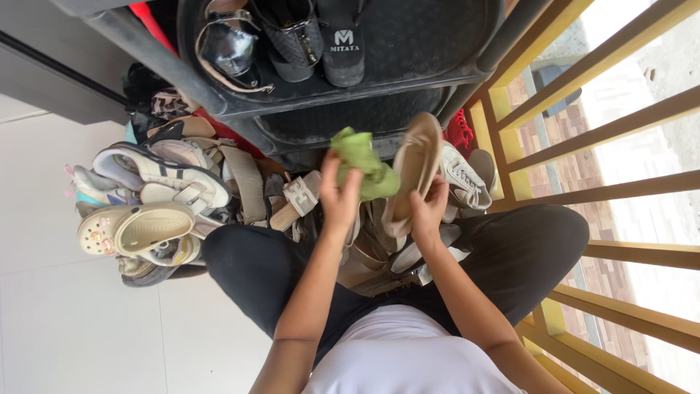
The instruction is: The person wipes the shelves of a black plastic shoe rack with a green cloth, then cleans several pairs of shoes one by one, including sandals, flip-flops, flats, and sneakers. The person handles each shoe individually, wiping the exterior and interior surfaces before placing them back on the rack.
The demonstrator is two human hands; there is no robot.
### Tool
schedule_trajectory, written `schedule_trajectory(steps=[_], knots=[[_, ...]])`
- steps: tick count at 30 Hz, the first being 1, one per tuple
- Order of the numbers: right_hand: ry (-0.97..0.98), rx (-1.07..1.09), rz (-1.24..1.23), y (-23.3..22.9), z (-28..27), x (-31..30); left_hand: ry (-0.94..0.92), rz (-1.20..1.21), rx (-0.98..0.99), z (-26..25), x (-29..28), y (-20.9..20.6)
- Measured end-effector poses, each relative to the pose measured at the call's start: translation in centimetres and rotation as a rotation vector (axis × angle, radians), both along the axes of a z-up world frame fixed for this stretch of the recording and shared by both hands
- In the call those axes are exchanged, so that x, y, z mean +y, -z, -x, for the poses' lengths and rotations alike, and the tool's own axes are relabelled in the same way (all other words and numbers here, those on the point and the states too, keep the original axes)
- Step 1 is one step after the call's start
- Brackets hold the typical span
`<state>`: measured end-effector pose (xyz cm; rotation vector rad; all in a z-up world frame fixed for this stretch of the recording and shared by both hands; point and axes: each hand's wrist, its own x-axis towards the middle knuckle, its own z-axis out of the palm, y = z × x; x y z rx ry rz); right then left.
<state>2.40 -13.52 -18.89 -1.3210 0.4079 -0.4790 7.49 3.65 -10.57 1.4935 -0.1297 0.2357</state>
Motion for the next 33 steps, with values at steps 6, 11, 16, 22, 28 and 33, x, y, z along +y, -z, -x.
schedule_trajectory(steps=[6, 11, 16, 22, 28, 33], knots=[[-0.237, -0.285, 0.265, -7.2, 0.3, 0.7, 0.116, -0.622, -0.582, 2.5, -2.2, -3.5], [-0.626, -0.513, 0.165, -12.4, -4.3, -2.5, 0.339, -0.557, -0.178, 3.4, 1.3, -5.5], [-0.729, -0.460, 0.077, -16.1, -5.0, -1.6, -0.188, 0.097, -0.126, 3.8, 4.0, -8.3], [-0.832, -0.368, -0.281, -15.8, -4.7, 1.0, -0.259, -0.805, -0.502, 5.9, -1.2, -11.1], [-0.875, -0.397, -0.069, -14.6, -4.7, 1.8, -0.347, -1.221, -0.346, 2.2, -2.9, -14.4], [-0.773, -0.505, 0.086, -14.0, -5.2, 1.0, -0.266, -1.192, -0.234, 1.0, -2.9, -15.3]])
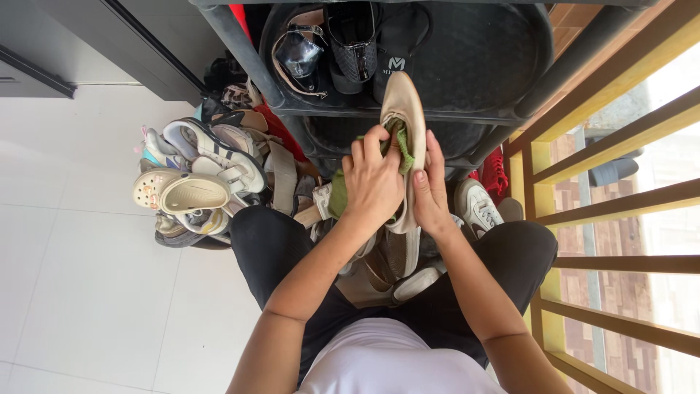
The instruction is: The person wipes the shelves of a black plastic shoe rack with a green cloth, then cleans several pairs of shoes one by one, including sandals, flip-flops, flats, and sneakers. The person handles each shoe individually, wiping the exterior and interior surfaces before placing them back on the rack.
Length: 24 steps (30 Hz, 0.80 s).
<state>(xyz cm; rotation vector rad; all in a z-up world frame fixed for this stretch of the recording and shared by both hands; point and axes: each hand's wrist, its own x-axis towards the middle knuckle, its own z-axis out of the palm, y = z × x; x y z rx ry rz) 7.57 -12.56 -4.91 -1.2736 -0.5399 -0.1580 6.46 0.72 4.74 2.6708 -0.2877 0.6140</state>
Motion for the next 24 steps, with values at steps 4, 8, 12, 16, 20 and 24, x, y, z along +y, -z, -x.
schedule_trajectory(steps=[4, 8, 12, 16, 20, 24], knots=[[0.072, -0.089, 0.149, 0.2, -0.1, -0.5, -0.008, 0.001, 0.205, 0.5, 0.8, 1.3], [-0.015, -0.046, 0.090, -0.1, -0.5, -0.4, 0.173, 0.413, 0.505, -0.3, 6.6, 2.4], [-0.224, 0.209, -0.108, 0.6, -0.7, -0.2, 0.374, 1.655, 0.330, -0.1, 11.2, 2.7], [-0.360, 0.474, -0.148, 2.9, -0.5, -0.1, 0.500, 1.566, -0.201, -0.6, 9.6, 1.9], [-0.343, 0.436, -0.021, 5.3, -1.2, -0.3, 0.242, 0.321, -0.429, -4.4, 5.1, 1.7], [-0.229, 0.512, -0.149, 6.2, -2.6, -1.7, 0.365, 0.191, -0.265, -3.2, 1.7, 4.7]])
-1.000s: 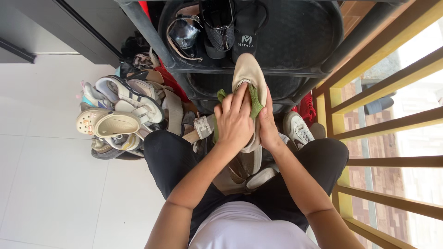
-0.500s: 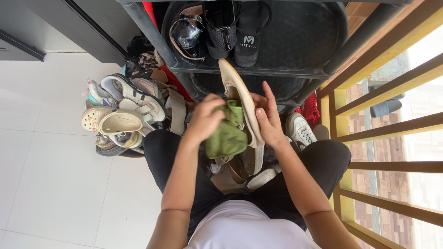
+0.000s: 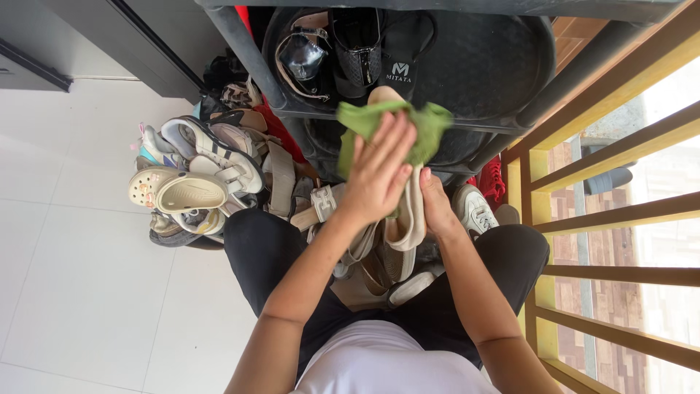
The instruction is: The person wipes the shelves of a black plastic shoe rack with a green cloth, then cleans several pairs of shoes one by one, including sandals, flip-flops, flats, and sneakers. The person handles each shoe individually, wiping the exterior and interior surfaces before placing them back on the rack.
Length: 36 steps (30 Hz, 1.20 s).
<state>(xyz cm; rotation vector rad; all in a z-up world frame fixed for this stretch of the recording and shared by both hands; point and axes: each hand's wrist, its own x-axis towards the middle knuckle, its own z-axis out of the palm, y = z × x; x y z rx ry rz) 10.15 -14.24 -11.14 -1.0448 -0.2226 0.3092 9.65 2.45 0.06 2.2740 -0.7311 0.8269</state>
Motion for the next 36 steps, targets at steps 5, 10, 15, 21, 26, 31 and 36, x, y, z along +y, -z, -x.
schedule_trajectory(steps=[5, 10, 15, 21, 26, 31, 36], knots=[[-0.104, -0.040, -0.313, -0.2, -0.2, -0.8, 0.186, -0.013, -0.015, 4.1, -1.3, 3.6], [-0.249, 0.157, -0.551, -2.5, 0.3, -0.6, 0.353, -0.068, 0.092, 7.0, 0.5, 1.9], [-0.152, -0.092, -0.029, -3.8, 1.3, 0.8, 0.038, -0.059, -0.340, 4.6, 3.9, -1.1], [-0.151, -0.016, 0.083, -3.5, 1.3, 0.9, -0.096, 0.417, 0.006, 1.3, 5.2, -0.5], [-0.159, 0.096, -0.144, -3.8, 1.3, 0.0, 0.154, 1.537, 0.441, 1.1, 6.5, -3.3], [-0.171, -0.215, 0.150, -4.3, 1.8, 1.1, 0.042, 0.978, 0.322, 0.6, 4.1, -4.4], [0.090, -0.353, 0.030, -3.5, 1.7, 1.2, 0.021, 0.638, 0.260, 0.8, -0.4, -0.6]])
